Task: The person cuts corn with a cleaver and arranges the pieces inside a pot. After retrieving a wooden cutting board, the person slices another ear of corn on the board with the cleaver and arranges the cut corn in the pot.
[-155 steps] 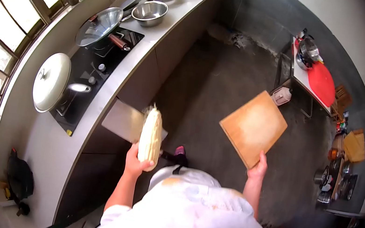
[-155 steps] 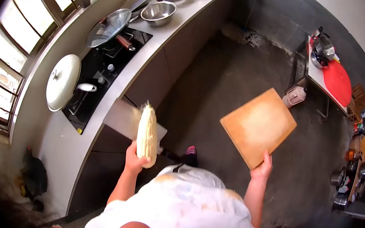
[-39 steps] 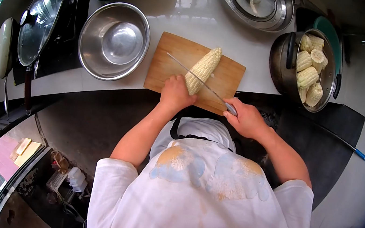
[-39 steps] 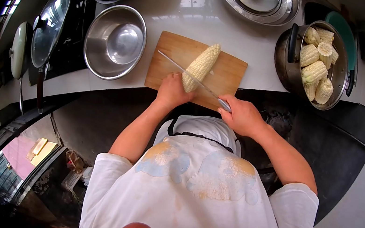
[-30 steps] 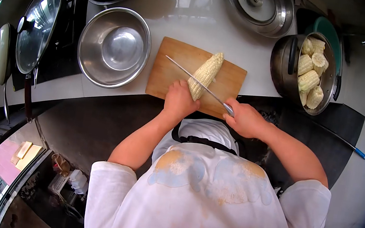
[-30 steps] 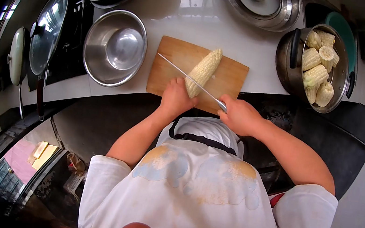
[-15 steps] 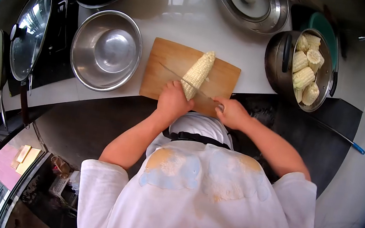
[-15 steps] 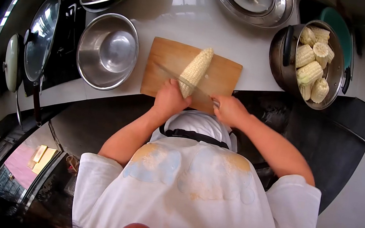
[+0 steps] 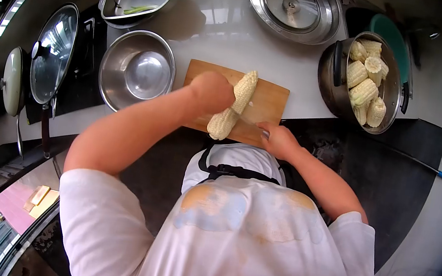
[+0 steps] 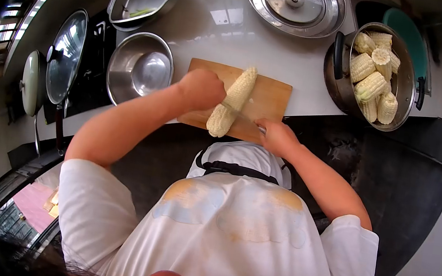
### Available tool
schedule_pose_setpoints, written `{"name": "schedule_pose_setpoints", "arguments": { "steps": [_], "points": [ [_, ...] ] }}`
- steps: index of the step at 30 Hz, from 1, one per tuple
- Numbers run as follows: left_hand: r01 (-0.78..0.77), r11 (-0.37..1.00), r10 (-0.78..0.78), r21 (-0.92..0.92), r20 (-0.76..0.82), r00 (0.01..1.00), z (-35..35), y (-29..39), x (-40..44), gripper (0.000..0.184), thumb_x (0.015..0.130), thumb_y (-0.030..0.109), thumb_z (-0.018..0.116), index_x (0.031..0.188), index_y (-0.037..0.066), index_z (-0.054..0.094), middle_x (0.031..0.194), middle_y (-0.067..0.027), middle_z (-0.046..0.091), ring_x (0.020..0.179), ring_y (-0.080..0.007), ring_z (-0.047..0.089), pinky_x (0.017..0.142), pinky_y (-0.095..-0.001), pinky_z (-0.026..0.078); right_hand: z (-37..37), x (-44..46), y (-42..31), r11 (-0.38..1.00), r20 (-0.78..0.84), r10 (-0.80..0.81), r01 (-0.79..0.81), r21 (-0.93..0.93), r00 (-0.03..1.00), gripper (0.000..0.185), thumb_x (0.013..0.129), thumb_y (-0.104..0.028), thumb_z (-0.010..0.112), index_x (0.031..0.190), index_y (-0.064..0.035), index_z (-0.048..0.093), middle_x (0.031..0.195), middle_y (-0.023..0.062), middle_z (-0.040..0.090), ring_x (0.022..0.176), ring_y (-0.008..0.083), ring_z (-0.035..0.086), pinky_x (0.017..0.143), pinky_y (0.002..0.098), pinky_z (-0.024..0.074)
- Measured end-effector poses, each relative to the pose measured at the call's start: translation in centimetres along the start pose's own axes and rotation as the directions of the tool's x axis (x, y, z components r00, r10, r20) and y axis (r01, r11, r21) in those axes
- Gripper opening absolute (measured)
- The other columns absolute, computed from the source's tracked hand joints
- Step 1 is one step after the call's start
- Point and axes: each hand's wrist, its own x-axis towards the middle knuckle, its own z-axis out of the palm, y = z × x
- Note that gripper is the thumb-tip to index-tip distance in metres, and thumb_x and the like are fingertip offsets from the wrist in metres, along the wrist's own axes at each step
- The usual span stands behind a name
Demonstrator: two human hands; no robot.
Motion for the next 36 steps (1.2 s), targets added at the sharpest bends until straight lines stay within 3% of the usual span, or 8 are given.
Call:
{"name": "schedule_pose_setpoints", "arguments": {
  "steps": [2,6,8,11,20,23,28,36],
  "points": [
    [-0.026,0.998,0.025,-0.049,-0.027,0.999,-0.9,0.9,0.0,0.012,0.073,0.014,0.058,0.068,0.012,0.068,0.074,-0.0063,0.066,0.075,-0.0228,0.065,0.065,-0.0342,0.051,0.7,-0.2,0.9,0.994,-0.013,-0.015,0.017,0.112,1.000,0.037,0.076,-0.010,0.056,0.113,-0.0041,0.057,0.098,0.0200,0.063,0.088,0.0345,0.061,0.078,0.0391,0.0497],
    [-0.054,0.996,0.053,-0.069,-0.014,0.999,0.4,-0.5,-0.2,0.011,0.072,0.015,0.057,0.067,0.013,0.067,0.073,-0.0047,0.065,0.074,-0.0225,0.064,0.064,-0.0342,0.051,-0.3,0.2,0.1,0.996,0.028,-0.002,-0.001,0.092,1.000,0.037,0.076,-0.011,0.056,0.112,-0.0040,0.058,0.099,0.0197,0.062,0.088,0.0343,0.061,0.077,0.0397,0.0498],
    [-0.045,0.994,0.026,-0.102,-0.184,0.983,2.6,-2.1,-1.1,0.011,0.071,0.016,0.056,0.065,0.013,0.065,0.070,-0.0026,0.064,0.072,-0.0222,0.064,0.064,-0.0343,0.052,-1.9,0.3,-2.4,1.000,0.129,0.027,-0.026,-0.007,0.991,0.034,0.076,-0.011,0.053,0.109,-0.0062,0.059,0.091,0.0197,0.063,0.086,0.0360,0.061,0.077,0.0413,0.0492],
    [-0.020,0.992,0.013,-0.128,-0.054,0.998,2.6,-2.6,-0.6,0.015,0.075,0.018,0.055,0.071,0.011,0.068,0.080,-0.0062,0.067,0.081,-0.0243,0.065,0.070,-0.0357,0.053,-2.0,0.6,-2.2,1.000,0.148,0.012,-0.012,0.000,0.989,0.034,0.075,-0.011,0.052,0.108,-0.0057,0.059,0.090,0.0204,0.063,0.085,0.0363,0.061,0.075,0.0424,0.0491],
    [-0.058,0.993,0.046,-0.101,-0.113,0.992,2.2,-3.2,-0.1,0.013,0.073,0.015,0.055,0.069,0.012,0.067,0.077,-0.0059,0.067,0.076,-0.0246,0.065,0.068,-0.0364,0.052,-2.4,0.7,-2.7,0.999,0.117,0.028,-0.025,-0.028,0.993,0.035,0.076,-0.012,0.053,0.110,-0.0062,0.059,0.091,0.0195,0.064,0.085,0.0356,0.061,0.076,0.0420,0.0491],
    [-0.042,0.996,0.041,-0.076,-0.015,0.999,0.7,-3.1,-0.6,0.012,0.072,0.014,0.056,0.070,0.012,0.067,0.076,-0.0057,0.067,0.077,-0.0248,0.065,0.068,-0.0368,0.052,-2.4,-0.1,-3.0,1.000,0.103,0.024,-0.023,-0.010,0.994,0.035,0.076,-0.013,0.052,0.111,-0.0069,0.058,0.092,0.0195,0.064,0.085,0.0356,0.061,0.076,0.0423,0.0491],
    [-0.078,0.995,0.061,-0.067,-0.225,0.973,2.4,-3.0,-0.9,0.007,0.067,0.015,0.057,0.064,0.010,0.061,0.070,-0.0055,0.062,0.072,-0.0233,0.063,0.063,-0.0343,0.051,-4.1,0.2,-3.6,0.986,0.226,0.145,-0.120,-0.118,0.963,0.038,0.076,-0.014,0.053,0.114,-0.0098,0.057,0.092,0.0193,0.064,0.086,0.0356,0.061,0.075,0.0427,0.0492],
    [-0.077,0.992,0.060,-0.096,-0.168,0.984,0.5,-0.7,0.6,0.009,0.068,0.015,0.057,0.062,0.012,0.063,0.067,-0.0041,0.063,0.069,-0.0208,0.064,0.061,-0.0339,0.051,-1.2,0.4,0.6,0.998,0.041,-0.005,0.003,0.064,0.999,0.039,0.073,-0.013,0.058,0.112,-0.0081,0.057,0.095,0.0145,0.065,0.084,0.0323,0.062,0.075,0.0405,0.0505]
  ]
}}
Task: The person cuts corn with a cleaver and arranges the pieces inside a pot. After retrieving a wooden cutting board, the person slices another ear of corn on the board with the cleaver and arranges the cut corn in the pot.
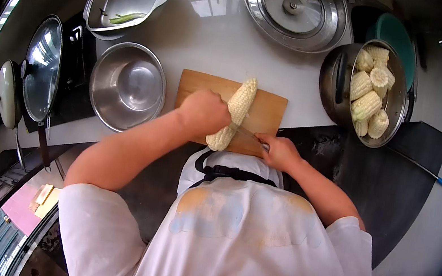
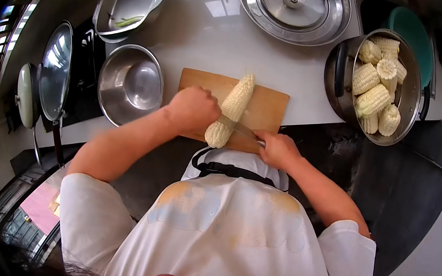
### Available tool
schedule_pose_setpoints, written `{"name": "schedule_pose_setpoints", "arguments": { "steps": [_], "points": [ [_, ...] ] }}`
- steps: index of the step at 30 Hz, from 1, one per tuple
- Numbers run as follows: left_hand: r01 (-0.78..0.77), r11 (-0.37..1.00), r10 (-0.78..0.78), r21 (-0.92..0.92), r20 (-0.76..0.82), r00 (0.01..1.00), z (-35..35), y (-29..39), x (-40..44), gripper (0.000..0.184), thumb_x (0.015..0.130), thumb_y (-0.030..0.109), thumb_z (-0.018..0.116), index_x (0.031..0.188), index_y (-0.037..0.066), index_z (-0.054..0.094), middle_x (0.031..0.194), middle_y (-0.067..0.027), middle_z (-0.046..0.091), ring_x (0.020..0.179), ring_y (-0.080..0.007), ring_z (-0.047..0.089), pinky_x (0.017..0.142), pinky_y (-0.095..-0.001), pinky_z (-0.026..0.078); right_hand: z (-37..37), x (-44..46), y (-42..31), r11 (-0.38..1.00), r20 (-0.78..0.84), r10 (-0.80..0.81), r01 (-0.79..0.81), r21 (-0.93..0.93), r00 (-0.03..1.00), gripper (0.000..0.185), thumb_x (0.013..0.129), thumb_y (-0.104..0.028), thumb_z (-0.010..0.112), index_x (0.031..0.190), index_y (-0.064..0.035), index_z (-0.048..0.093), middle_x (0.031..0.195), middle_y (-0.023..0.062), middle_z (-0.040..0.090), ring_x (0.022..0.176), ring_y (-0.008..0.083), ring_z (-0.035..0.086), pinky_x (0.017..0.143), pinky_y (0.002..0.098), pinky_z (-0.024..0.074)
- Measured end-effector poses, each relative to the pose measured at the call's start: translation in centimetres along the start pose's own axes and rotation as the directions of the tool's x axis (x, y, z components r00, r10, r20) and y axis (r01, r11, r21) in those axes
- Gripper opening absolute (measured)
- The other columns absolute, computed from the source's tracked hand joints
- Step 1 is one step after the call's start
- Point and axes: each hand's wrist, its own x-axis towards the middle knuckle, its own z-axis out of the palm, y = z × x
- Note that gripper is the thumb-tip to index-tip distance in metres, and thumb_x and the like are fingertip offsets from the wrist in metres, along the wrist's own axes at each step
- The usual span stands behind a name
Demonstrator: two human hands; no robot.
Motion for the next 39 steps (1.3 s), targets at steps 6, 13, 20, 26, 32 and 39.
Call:
{"name": "schedule_pose_setpoints", "arguments": {
  "steps": [6,13,20,26,32,39],
  "points": [
    [0.010,0.999,-0.011,-0.045,-0.022,1.000,0.7,-1.1,-0.5,0.008,0.067,0.015,0.057,0.061,0.012,0.062,0.066,-0.0033,0.061,0.069,-0.0215,0.063,0.061,-0.0343,0.051,-0.8,0.3,-0.7,1.000,0.060,-0.008,0.009,-0.018,0.998,0.038,0.074,-0.013,0.056,0.111,-0.0065,0.057,0.092,0.0168,0.065,0.083,0.0335,0.062,0.073,0.0413,0.0504],
    [0.047,0.995,-0.051,-0.084,-0.040,0.998,2.5,-3.9,-1.3,0.010,0.068,0.017,0.056,0.064,0.012,0.063,0.071,-0.0057,0.063,0.072,-0.0242,0.063,0.063,-0.0356,0.051,-2.1,1.0,-3.1,0.993,0.160,0.033,-0.014,-0.118,0.986,0.035,0.075,-0.014,0.052,0.108,-0.0049,0.059,0.085,0.0205,0.064,0.077,0.0363,0.062,0.071,0.0436,0.0498],
    [0.004,0.999,-0.006,-0.036,-0.052,0.999,2.8,-4.5,-0.9,0.010,0.068,0.016,0.054,0.063,0.011,0.061,0.068,-0.0049,0.061,0.070,-0.0240,0.062,0.062,-0.0361,0.050,-2.1,0.8,-4.0,0.991,0.123,0.026,-0.009,-0.135,0.992,0.025,0.075,-0.014,0.052,0.096,-0.0032,0.060,0.080,0.0213,0.063,0.075,0.0375,0.061,0.069,0.0450,0.0496],
    [0.061,0.998,-0.064,-0.023,-0.152,0.986,0.8,-2.5,-3.0,0.009,0.067,0.012,0.055,0.064,0.011,0.063,0.070,-0.0052,0.062,0.074,-0.0246,0.061,0.065,-0.0367,0.050,-1.2,0.4,-3.4,0.989,0.028,0.013,-0.009,-0.151,1.000,0.032,0.077,-0.013,0.052,0.106,-0.0036,0.059,0.088,0.0210,0.063,0.081,0.0376,0.061,0.072,0.0449,0.0493],
    [0.014,0.999,-0.015,0.044,0.004,1.000,2.1,-3.8,-0.8,0.009,0.068,0.013,0.056,0.066,0.011,0.064,0.071,-0.0056,0.063,0.076,-0.0248,0.062,0.067,-0.0365,0.050,-1.2,0.9,-3.7,0.992,0.035,0.059,-0.054,-0.118,0.998,0.037,0.076,-0.014,0.052,0.111,-0.0046,0.058,0.091,0.0210,0.063,0.085,0.0365,0.061,0.076,0.0430,0.0490],
    [0.093,0.996,-0.093,0.002,-0.092,0.991,1.7,-3.0,-0.7,0.010,0.069,0.015,0.056,0.064,0.012,0.064,0.069,-0.0048,0.063,0.072,-0.0240,0.062,0.064,-0.0372,0.050,-1.4,1.1,-2.9,0.995,0.060,0.027,-0.021,-0.093,0.998,0.038,0.076,-0.013,0.051,0.112,-0.0033,0.058,0.093,0.0216,0.063,0.086,0.0370,0.061,0.077,0.0428,0.0486]
  ]
}}
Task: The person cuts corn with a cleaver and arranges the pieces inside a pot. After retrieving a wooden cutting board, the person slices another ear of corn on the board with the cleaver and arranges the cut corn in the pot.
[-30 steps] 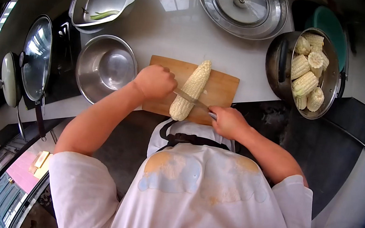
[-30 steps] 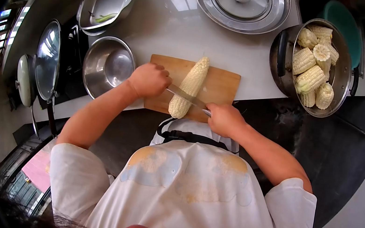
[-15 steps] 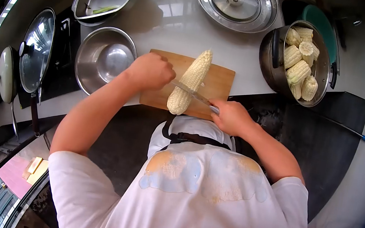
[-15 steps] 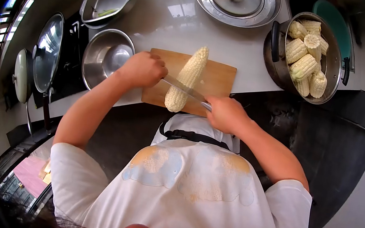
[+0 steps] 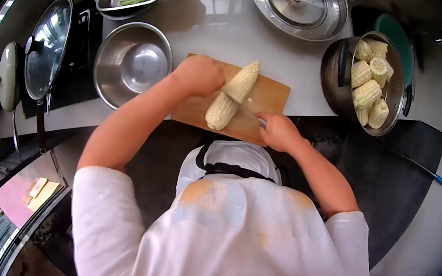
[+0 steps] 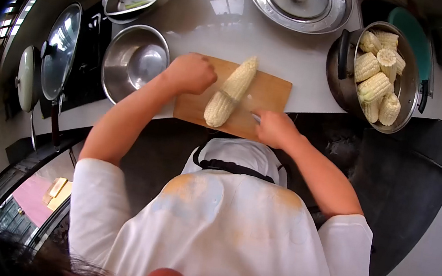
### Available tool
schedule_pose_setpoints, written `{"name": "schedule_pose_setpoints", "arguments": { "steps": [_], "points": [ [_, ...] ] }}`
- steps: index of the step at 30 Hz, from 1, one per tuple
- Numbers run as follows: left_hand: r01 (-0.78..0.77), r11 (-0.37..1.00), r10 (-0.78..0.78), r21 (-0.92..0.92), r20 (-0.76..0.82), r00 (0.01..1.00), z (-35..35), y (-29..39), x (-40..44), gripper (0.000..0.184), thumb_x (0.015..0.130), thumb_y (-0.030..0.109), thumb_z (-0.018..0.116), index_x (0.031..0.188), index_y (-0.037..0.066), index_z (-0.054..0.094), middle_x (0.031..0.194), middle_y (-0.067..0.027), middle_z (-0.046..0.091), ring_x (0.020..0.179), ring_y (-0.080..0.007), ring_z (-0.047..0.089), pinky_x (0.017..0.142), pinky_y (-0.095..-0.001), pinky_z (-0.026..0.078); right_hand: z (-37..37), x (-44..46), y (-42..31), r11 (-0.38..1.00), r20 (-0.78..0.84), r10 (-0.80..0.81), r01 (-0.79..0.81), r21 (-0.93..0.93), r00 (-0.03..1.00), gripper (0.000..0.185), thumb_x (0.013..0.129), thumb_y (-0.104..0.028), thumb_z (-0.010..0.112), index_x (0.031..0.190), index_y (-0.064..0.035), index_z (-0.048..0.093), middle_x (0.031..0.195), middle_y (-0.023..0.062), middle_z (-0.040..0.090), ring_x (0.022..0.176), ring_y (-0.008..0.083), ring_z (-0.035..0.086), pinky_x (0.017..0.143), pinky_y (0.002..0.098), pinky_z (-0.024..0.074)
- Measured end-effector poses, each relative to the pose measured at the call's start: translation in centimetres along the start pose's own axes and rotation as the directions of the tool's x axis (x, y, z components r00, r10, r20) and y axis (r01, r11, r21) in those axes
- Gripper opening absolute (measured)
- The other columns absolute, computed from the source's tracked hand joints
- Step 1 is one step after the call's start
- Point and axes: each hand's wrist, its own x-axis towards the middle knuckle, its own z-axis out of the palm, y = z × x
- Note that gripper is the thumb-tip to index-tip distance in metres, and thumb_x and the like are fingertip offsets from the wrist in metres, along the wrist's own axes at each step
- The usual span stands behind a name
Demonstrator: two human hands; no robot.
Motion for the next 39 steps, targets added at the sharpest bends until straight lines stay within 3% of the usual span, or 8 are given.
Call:
{"name": "schedule_pose_setpoints", "arguments": {
  "steps": [4,6,8,11,14,17,30,39],
  "points": [
    [0.006,1.000,-0.011,0.022,0.226,0.974,-0.2,0.4,-0.3,0.011,0.071,0.017,0.055,0.073,0.011,0.064,0.078,-0.0038,0.064,0.082,-0.0228,0.061,0.071,-0.0361,0.048,-0.1,-0.5,-1.1,0.999,0.010,0.044,-0.044,0.007,0.999,0.038,0.076,-0.011,0.051,0.112,-0.0031,0.057,0.094,0.0224,0.063,0.088,0.0362,0.061,0.080,0.0419,0.0482],
    [-0.011,0.998,0.020,0.055,-0.173,0.985,-1.1,1.6,-0.8,0.017,0.072,0.015,0.055,0.087,0.008,0.060,0.098,-0.0065,0.061,0.098,-0.0247,0.055,0.083,-0.0391,0.044,1.1,-0.6,0.1,0.999,-0.024,0.031,-0.030,0.013,0.999,0.038,0.076,-0.011,0.052,0.113,-0.0037,0.057,0.094,0.0223,0.063,0.088,0.0360,0.061,0.080,0.0416,0.0483],
    [0.203,0.966,-0.260,-0.163,-0.624,0.737,-2.3,5.5,-2.8,0.031,0.070,0.009,0.061,0.099,0.006,0.051,0.108,-0.0109,0.052,0.104,-0.0297,0.047,0.089,-0.0432,0.037,0.9,-0.4,0.7,1.000,-0.047,0.017,-0.016,0.013,0.999,0.039,0.076,-0.011,0.053,0.114,-0.0042,0.057,0.094,0.0222,0.063,0.088,0.0357,0.061,0.080,0.0414,0.0485],
    [0.350,0.745,-0.664,-0.568,-0.580,0.471,-0.6,10.3,-6.4,0.055,0.060,0.004,0.073,0.107,0.003,0.045,0.105,-0.0178,0.049,0.100,-0.0357,0.046,0.088,-0.0444,0.035,1.5,-0.4,0.5,0.998,-0.029,0.033,-0.032,0.045,0.999,0.038,0.078,-0.012,0.053,0.115,-0.0045,0.055,0.092,0.0219,0.063,0.088,0.0355,0.061,0.079,0.0409,0.0487],
    [0.624,0.519,-0.816,-0.584,-0.120,0.566,3.4,12.9,-4.7,0.056,0.062,0.025,0.074,0.103,-0.001,0.046,0.101,-0.0199,0.051,0.096,-0.0358,0.050,0.086,-0.0443,0.041,0.6,-0.5,-0.4,0.996,0.024,0.080,-0.081,0.030,0.996,0.037,0.078,-0.013,0.053,0.114,-0.0037,0.056,0.094,0.0220,0.063,0.088,0.0362,0.061,0.080,0.0413,0.0484],
    [0.664,0.412,-0.821,-0.624,0.062,0.567,6.0,12.7,-1.5,0.058,0.060,0.031,0.074,0.101,-0.004,0.049,0.099,-0.0222,0.053,0.094,-0.0366,0.053,0.084,-0.0432,0.044,1.2,-0.4,0.3,0.999,-0.073,-0.025,0.027,0.034,0.997,0.036,0.079,-0.014,0.053,0.113,-0.0032,0.056,0.095,0.0225,0.062,0.089,0.0368,0.060,0.080,0.0418,0.0481],
    [0.570,0.449,-0.736,-0.687,0.077,0.673,8.3,10.0,-0.3,0.052,0.060,0.025,0.069,0.096,-0.008,0.052,0.094,-0.0257,0.056,0.087,-0.0399,0.055,0.079,-0.0440,0.046,2.4,-0.2,1.6,0.981,-0.057,-0.004,0.015,0.194,0.998,0.039,0.080,-0.014,0.051,0.118,-0.0044,0.054,0.103,0.0194,0.062,0.095,0.0354,0.059,0.083,0.0392,0.0473],
    [0.663,0.482,-0.829,-0.572,-0.053,0.557,8.8,12.9,0.8,0.044,0.060,0.023,0.070,0.089,-0.004,0.052,0.086,-0.0204,0.055,0.081,-0.0352,0.055,0.075,-0.0419,0.047,-3.5,0.6,-2.6,0.987,0.313,0.118,-0.077,-0.142,0.942,0.035,0.078,-0.013,0.054,0.109,0.0031,0.056,0.089,0.0252,0.062,0.085,0.0395,0.060,0.077,0.0426,0.0482]
  ]
}}
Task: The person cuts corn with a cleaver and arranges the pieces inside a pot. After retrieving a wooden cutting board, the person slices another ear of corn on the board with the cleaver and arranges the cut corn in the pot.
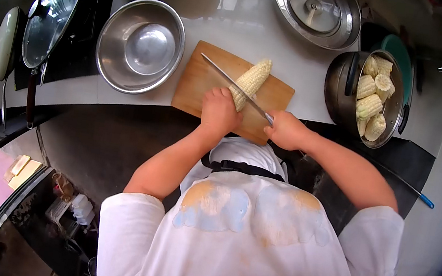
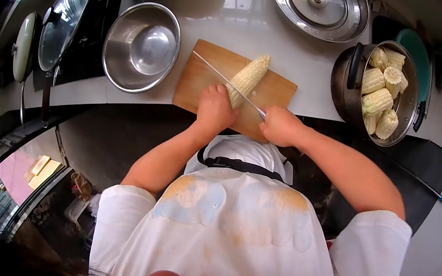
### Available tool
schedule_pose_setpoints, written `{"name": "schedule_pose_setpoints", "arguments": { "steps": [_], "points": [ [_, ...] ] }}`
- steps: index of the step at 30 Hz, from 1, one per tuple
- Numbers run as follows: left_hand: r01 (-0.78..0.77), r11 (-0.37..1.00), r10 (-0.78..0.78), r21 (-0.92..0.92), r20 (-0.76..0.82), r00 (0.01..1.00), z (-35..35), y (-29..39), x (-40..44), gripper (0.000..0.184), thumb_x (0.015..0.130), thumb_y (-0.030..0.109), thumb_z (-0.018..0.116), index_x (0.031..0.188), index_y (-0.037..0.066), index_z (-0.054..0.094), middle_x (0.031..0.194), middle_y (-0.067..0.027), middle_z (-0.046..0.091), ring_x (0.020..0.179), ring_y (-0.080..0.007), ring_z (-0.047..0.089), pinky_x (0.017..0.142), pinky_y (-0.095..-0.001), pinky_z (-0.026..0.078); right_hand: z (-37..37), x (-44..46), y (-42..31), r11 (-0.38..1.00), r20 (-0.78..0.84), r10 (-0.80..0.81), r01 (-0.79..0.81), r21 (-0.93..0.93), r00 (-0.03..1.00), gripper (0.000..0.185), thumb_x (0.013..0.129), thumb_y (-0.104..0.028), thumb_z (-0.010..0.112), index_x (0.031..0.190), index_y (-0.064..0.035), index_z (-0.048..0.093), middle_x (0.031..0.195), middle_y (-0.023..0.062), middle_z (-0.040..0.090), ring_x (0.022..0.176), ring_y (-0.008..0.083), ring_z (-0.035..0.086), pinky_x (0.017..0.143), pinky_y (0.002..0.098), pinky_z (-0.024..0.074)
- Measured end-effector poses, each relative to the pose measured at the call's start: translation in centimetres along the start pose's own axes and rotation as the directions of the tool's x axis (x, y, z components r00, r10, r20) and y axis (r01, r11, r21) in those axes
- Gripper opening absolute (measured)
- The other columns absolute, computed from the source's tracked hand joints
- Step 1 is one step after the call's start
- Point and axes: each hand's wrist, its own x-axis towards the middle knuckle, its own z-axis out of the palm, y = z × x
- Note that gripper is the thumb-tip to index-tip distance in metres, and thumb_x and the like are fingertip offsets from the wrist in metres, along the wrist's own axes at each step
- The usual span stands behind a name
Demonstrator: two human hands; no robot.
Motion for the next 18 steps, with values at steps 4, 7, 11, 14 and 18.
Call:
{"name": "schedule_pose_setpoints", "arguments": {
  "steps": [4,7,11,14,18],
  "points": [
    [0.000,0.999,0.002,-0.051,0.039,0.999,-0.6,-0.4,0.9,0.047,0.061,0.025,0.070,0.091,-0.005,0.052,0.087,-0.0205,0.056,0.085,-0.0356,0.054,0.080,-0.0406,0.046,1.8,0.7,1.4,0.994,-0.183,-0.083,0.094,0.049,0.980,0.041,0.079,-0.014,0.056,0.117,0.0001,0.053,0.089,0.0261,0.062,0.085,0.0395,0.060,0.076,0.0416,0.0483],
    [-0.009,0.996,0.012,-0.090,0.039,0.999,-0.4,-0.8,0.5,0.047,0.061,0.025,0.070,0.091,-0.006,0.052,0.086,-0.0206,0.055,0.086,-0.0353,0.053,0.079,-0.0405,0.046,6.4,2.7,5.1,0.949,-0.426,-0.190,0.276,0.150,0.885,0.039,0.080,-0.009,0.053,0.118,-0.0023,0.054,0.099,0.0205,0.062,0.090,0.0349,0.061,0.079,0.0366,0.0486],
    [-0.012,0.999,0.011,-0.042,-0.022,1.000,-0.5,0.2,0.2,0.047,0.061,0.025,0.070,0.090,-0.006,0.051,0.088,-0.0205,0.054,0.085,-0.0350,0.054,0.075,-0.0405,0.048,7.6,3.5,6.5,0.912,-0.415,-0.173,0.304,0.275,0.893,0.042,0.081,-0.011,0.053,0.123,-0.0075,0.052,0.096,0.0218,0.062,0.087,0.0347,0.061,0.079,0.0347,0.0484],
    [0.022,0.999,-0.021,-0.028,0.026,0.999,-0.6,0.5,0.1,0.047,0.061,0.026,0.069,0.091,-0.004,0.050,0.090,-0.0187,0.054,0.085,-0.0320,0.055,0.074,-0.0387,0.048,2.2,0.7,1.9,0.997,-0.093,-0.023,0.029,0.066,0.995,0.046,0.080,-0.016,0.051,0.123,-0.0008,0.049,0.085,0.0271,0.061,0.080,0.0396,0.060,0.073,0.0411,0.0487],
    [0.025,0.999,-0.024,0.023,-0.020,1.000,-0.4,0.4,-0.1,0.048,0.061,0.028,0.070,0.091,-0.004,0.050,0.090,-0.0175,0.054,0.085,-0.0313,0.055,0.073,-0.0394,0.049,-2.8,0.9,-2.6,0.975,0.311,0.219,-0.219,-0.035,0.925,0.045,0.079,-0.014,0.052,0.120,0.0052,0.049,0.075,0.0260,0.062,0.071,0.0369,0.062,0.069,0.0414,0.0490]
  ]
}}
